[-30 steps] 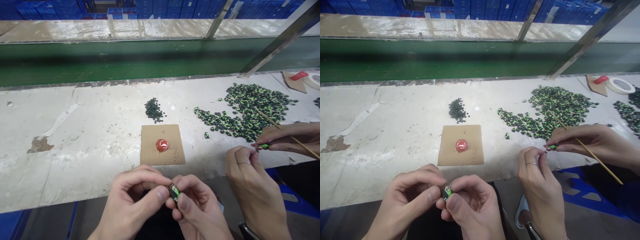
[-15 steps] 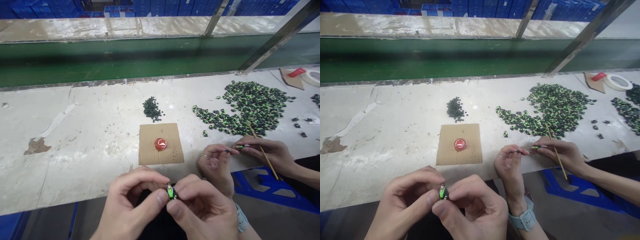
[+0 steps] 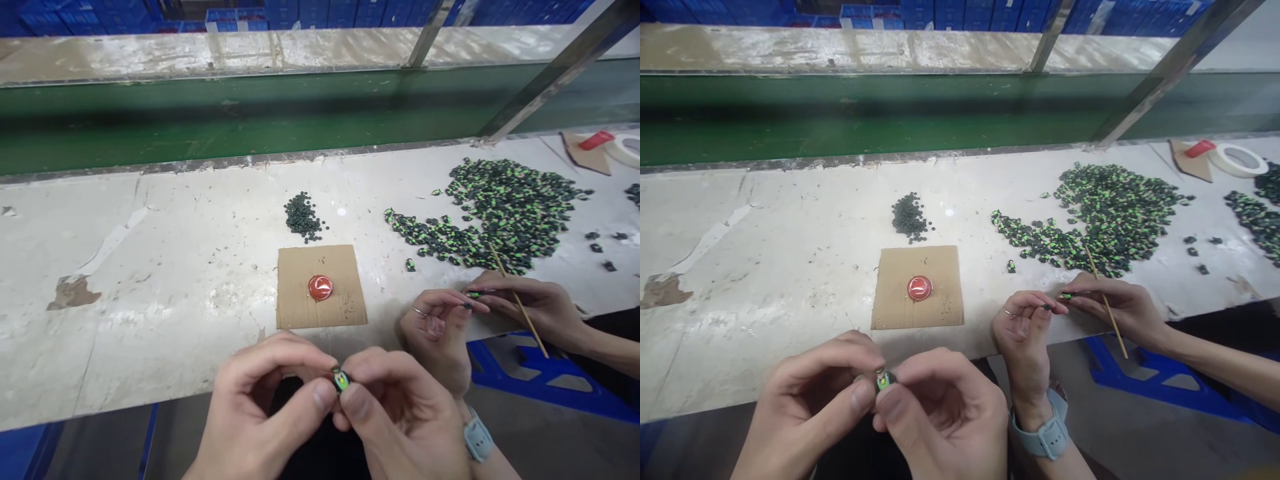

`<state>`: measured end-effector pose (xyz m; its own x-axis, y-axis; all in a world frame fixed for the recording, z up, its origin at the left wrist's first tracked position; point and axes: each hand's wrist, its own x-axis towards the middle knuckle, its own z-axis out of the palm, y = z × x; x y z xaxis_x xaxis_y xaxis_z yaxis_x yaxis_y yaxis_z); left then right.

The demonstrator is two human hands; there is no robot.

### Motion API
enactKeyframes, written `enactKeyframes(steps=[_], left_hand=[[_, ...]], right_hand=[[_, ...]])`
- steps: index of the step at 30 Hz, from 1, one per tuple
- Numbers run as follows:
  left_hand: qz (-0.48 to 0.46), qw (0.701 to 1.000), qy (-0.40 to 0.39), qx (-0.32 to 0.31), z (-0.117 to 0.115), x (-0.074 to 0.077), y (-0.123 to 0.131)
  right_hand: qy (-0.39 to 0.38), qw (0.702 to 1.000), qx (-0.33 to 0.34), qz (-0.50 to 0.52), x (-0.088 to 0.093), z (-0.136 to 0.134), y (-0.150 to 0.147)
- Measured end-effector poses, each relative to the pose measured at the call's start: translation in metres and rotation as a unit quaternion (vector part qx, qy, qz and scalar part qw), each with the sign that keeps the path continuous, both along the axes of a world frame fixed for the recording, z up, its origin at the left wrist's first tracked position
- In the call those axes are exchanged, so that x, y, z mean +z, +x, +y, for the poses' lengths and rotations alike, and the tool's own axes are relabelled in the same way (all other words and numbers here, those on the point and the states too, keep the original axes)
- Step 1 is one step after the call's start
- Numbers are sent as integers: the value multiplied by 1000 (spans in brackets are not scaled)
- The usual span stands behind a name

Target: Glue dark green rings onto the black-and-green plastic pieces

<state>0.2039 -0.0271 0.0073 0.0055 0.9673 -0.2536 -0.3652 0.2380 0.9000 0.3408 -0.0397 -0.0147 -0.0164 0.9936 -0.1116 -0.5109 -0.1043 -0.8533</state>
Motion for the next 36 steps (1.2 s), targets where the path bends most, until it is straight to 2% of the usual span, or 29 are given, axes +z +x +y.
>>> enactKeyframes(steps=[3,5,7,10,14,17,19,22,26,29,32,34,36], left_hand=[[12,999,26,-41,2,0,-2],[11,999,19,-43,2,0,-2],[13,1000,6,-22,1,1,-1],[50,999,8,-7,1,1,-1],[91,994,39,-43,3,0,-9],[100,991,52,-69,4,0,-15],[94,991,52,-75,3,0,-16],[47,998,22,-38,0,2,-10],[-29,999,-22,6,-3,5,-1],[-32,999,-16,10,-4,6,0],[-10,1000,1,16,-4,7,-2],[20,999,24,10,-4,7,-4],[44,998,51,-7,-3,7,-7]], right_hand=[[-116,993,-7,37,6,-5,-10],[-131,991,9,9,6,-5,-12],[-110,993,5,-36,1,0,-6],[-82,992,-42,-84,-15,18,18],[-48,989,-125,-60,-47,39,68],[-7,982,-185,-25,-73,39,99],[11,983,-182,-29,-86,33,111],[41,984,-157,-69,-95,27,111],[53,978,-164,-115,-86,33,109],[53,972,-164,-157,-63,46,138],[43,971,-31,-234,-37,49,166],[39,970,-17,-240,-27,36,154],[14,973,-6,-231,-27,12,111]])
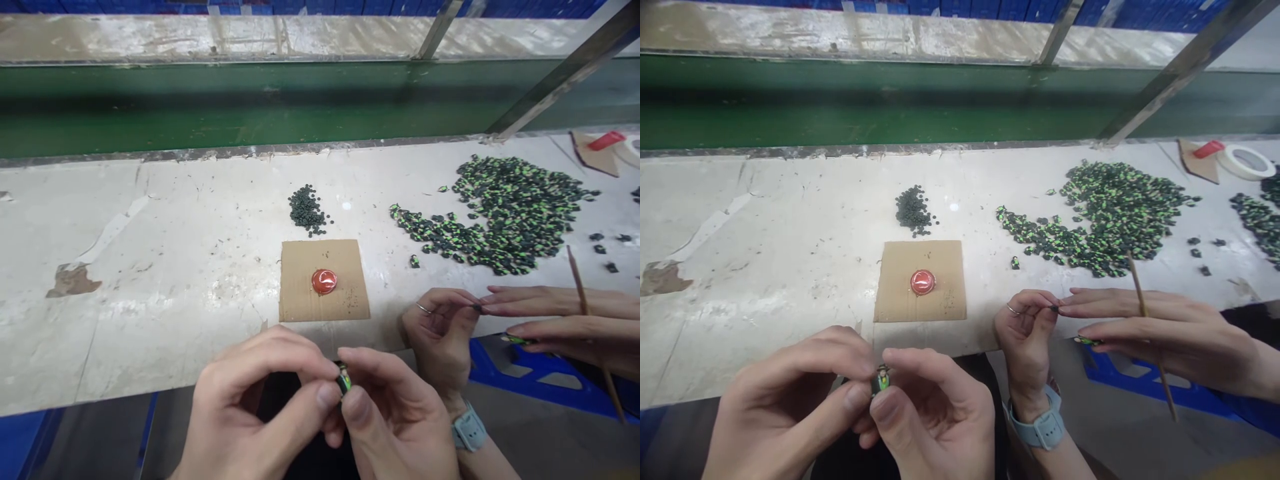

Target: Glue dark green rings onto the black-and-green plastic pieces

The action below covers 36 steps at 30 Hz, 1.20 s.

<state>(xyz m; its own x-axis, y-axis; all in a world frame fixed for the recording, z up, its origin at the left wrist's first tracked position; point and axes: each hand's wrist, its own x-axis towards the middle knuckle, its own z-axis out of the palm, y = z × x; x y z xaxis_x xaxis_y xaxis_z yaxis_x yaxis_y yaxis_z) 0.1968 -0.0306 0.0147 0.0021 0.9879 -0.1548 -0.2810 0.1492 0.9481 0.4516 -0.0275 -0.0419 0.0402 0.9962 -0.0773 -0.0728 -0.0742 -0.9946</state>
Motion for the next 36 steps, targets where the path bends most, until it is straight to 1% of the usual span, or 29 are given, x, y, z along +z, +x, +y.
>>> enactKeyframes(steps=[3,4,5,6,8,10,13,15,19,24,25,30,36], left_hand=[[31,998,29,-43,1,0,-7],[43,997,35,-60,2,0,-10],[54,995,39,-76,2,0,-13],[61,993,41,-89,3,0,-15],[62,992,42,-106,4,0,-18],[58,990,39,-120,5,0,-19],[42,991,33,-123,5,1,-18],[32,991,26,-125,5,2,-17],[41,990,28,-133,5,3,-17],[51,987,22,-148,4,1,-18],[50,988,23,-142,3,1,-17],[22,996,39,-76,0,-3,-10],[8,997,32,-64,-1,-3,-6]], right_hand=[[-49,998,-16,46,-7,-34,-78],[-50,997,-23,59,-8,-41,-96],[-50,996,-26,64,-9,-45,-108],[-49,996,-28,65,-8,-46,-113],[-46,997,-24,60,-6,-44,-112],[-44,997,-16,56,-3,-40,-104],[-45,998,-2,51,-2,-39,-97],[-47,998,6,46,-2,-40,-97],[-49,998,9,48,-1,-43,-99],[-63,996,9,62,2,-41,-100],[-65,996,8,65,3,-41,-100],[-71,995,18,70,2,-41,-98],[-76,995,17,61,3,-41,-96]])
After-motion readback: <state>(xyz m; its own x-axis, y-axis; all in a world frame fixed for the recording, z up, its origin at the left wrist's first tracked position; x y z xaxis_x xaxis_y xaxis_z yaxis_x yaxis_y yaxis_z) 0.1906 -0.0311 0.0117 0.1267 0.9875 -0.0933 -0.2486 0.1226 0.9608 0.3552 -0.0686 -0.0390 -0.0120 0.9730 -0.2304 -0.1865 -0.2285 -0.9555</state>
